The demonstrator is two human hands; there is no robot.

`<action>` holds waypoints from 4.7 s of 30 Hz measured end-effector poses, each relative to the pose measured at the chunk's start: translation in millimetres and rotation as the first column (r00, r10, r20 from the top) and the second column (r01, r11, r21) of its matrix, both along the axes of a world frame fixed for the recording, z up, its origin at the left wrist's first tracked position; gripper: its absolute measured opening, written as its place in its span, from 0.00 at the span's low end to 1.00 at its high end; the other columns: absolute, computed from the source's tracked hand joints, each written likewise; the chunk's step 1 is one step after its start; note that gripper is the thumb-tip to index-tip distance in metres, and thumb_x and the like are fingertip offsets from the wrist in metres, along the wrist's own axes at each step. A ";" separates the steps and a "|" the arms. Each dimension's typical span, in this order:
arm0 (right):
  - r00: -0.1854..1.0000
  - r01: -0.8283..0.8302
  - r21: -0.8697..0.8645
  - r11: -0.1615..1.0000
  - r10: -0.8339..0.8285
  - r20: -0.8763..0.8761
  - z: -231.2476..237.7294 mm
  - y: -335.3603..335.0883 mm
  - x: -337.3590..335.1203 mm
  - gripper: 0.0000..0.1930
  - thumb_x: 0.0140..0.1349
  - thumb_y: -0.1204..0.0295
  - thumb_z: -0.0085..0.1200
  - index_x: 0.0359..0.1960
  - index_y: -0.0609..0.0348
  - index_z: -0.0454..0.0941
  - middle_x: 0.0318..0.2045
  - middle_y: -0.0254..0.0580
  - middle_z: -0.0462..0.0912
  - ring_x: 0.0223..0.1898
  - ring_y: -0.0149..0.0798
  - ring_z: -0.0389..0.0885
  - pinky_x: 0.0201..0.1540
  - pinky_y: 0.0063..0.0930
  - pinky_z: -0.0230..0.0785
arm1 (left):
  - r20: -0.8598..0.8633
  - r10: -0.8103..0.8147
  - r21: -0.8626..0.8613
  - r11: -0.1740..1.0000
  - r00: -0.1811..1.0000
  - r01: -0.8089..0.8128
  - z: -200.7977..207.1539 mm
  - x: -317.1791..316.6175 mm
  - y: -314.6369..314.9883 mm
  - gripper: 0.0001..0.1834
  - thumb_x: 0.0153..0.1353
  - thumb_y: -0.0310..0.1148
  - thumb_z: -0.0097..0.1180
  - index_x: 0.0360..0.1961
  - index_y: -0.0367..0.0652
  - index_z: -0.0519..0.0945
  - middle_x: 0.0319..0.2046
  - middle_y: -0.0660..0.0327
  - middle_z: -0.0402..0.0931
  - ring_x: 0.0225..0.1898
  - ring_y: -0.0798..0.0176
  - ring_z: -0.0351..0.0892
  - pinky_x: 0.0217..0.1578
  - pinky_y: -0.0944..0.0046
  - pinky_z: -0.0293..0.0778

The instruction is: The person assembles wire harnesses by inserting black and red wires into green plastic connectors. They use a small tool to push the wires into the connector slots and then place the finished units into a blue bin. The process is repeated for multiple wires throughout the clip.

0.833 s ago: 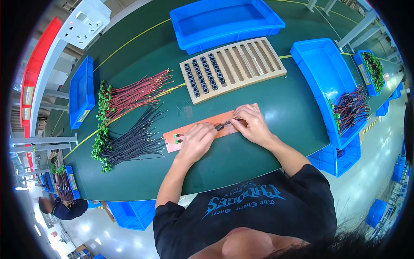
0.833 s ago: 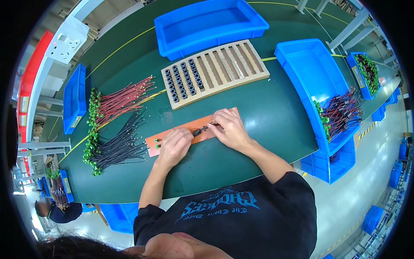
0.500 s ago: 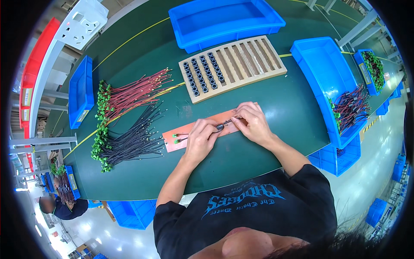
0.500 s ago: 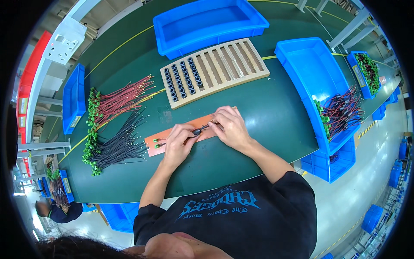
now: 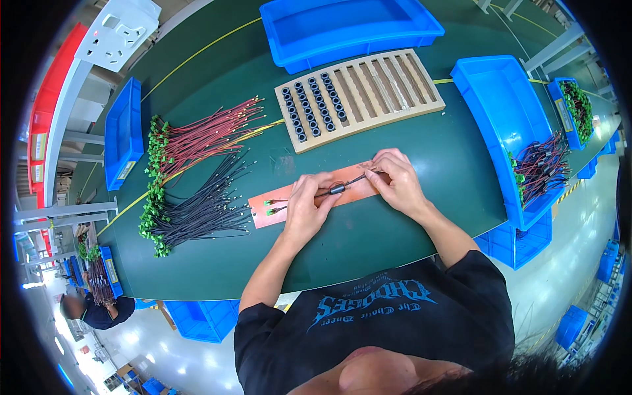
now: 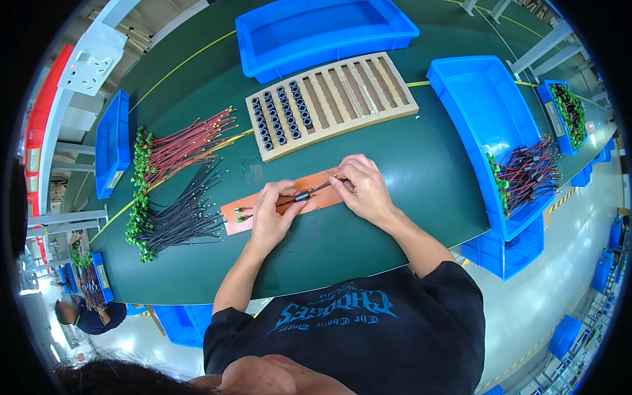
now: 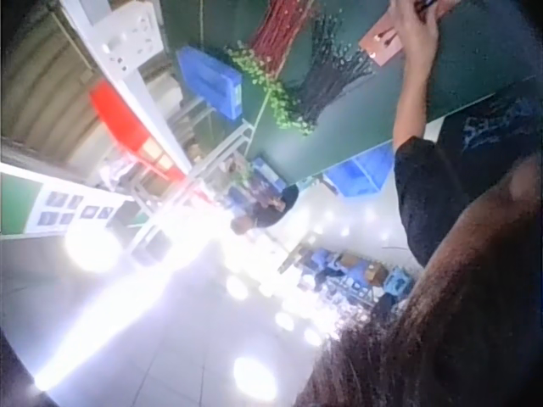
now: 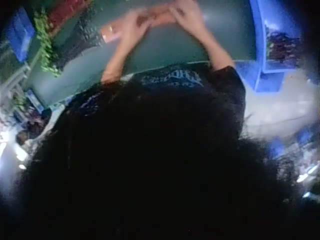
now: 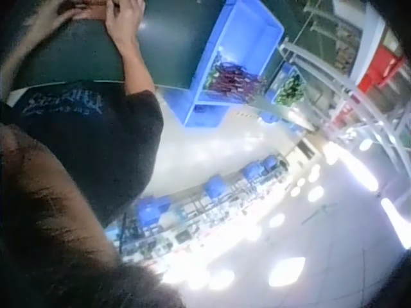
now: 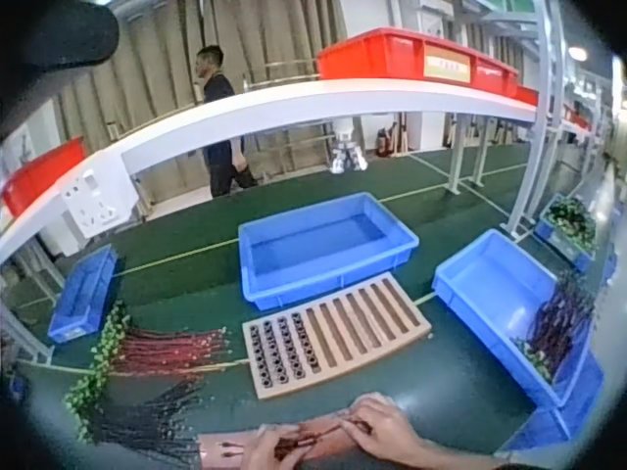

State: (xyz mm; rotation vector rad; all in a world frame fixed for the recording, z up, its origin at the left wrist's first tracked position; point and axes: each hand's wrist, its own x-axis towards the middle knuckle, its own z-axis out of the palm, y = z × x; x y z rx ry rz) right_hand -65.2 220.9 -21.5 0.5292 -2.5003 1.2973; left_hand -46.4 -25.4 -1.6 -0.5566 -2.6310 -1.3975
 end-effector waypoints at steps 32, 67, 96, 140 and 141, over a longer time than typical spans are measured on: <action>0.999 -0.022 0.014 1.000 0.023 -0.026 -1.0 1.7 -0.6 0.07 0.59 0.75 0.68 0.31 0.58 0.80 0.36 0.40 0.87 0.46 0.46 0.82 0.49 0.41 0.70 | -0.084 -0.077 -0.033 0.997 0.994 0.075 4.6 -1.0 -3.8 0.17 0.52 0.21 0.74 0.41 0.37 0.80 0.43 0.55 0.85 0.45 0.52 0.84 0.44 0.57 0.81; 0.999 0.037 0.021 0.999 -0.037 0.019 -5.4 13.4 -3.4 0.09 0.61 0.73 0.66 0.28 0.59 0.77 0.27 0.39 0.71 0.36 0.46 0.71 0.44 0.41 0.63 | 0.275 -0.213 0.124 0.975 0.937 0.185 24.4 -38.6 10.6 0.15 0.61 0.27 0.69 0.48 0.37 0.83 0.39 0.55 0.84 0.40 0.61 0.84 0.44 0.58 0.79; 0.998 -0.059 -0.141 0.988 0.059 -0.006 -10.1 26.4 -12.1 0.10 0.60 0.76 0.64 0.26 0.61 0.73 0.24 0.43 0.76 0.31 0.49 0.77 0.53 0.47 0.70 | 0.552 -0.325 -0.083 0.895 0.768 0.438 27.6 -97.4 77.9 0.04 0.54 0.22 0.69 0.32 0.35 0.90 0.24 0.55 0.84 0.26 0.65 0.81 0.29 0.60 0.75; 0.787 -0.147 -0.698 0.701 0.511 0.347 29.2 -19.8 -2.2 0.12 0.76 0.72 0.54 0.52 0.66 0.84 0.44 0.36 0.81 0.41 0.27 0.84 0.43 0.22 0.83 | 0.452 -0.254 0.312 0.943 0.855 0.116 10.4 -14.4 -11.3 0.18 0.61 0.22 0.70 0.51 0.34 0.81 0.42 0.59 0.85 0.41 0.70 0.84 0.44 0.69 0.80; 0.788 -0.130 -0.697 0.705 0.500 0.359 30.3 -22.2 -1.1 0.12 0.76 0.71 0.54 0.51 0.66 0.84 0.44 0.36 0.81 0.42 0.28 0.84 0.43 0.22 0.84 | 0.434 -0.259 0.318 0.940 0.863 0.123 5.4 -13.7 -14.1 0.18 0.60 0.21 0.71 0.51 0.33 0.81 0.42 0.59 0.85 0.41 0.70 0.84 0.44 0.69 0.80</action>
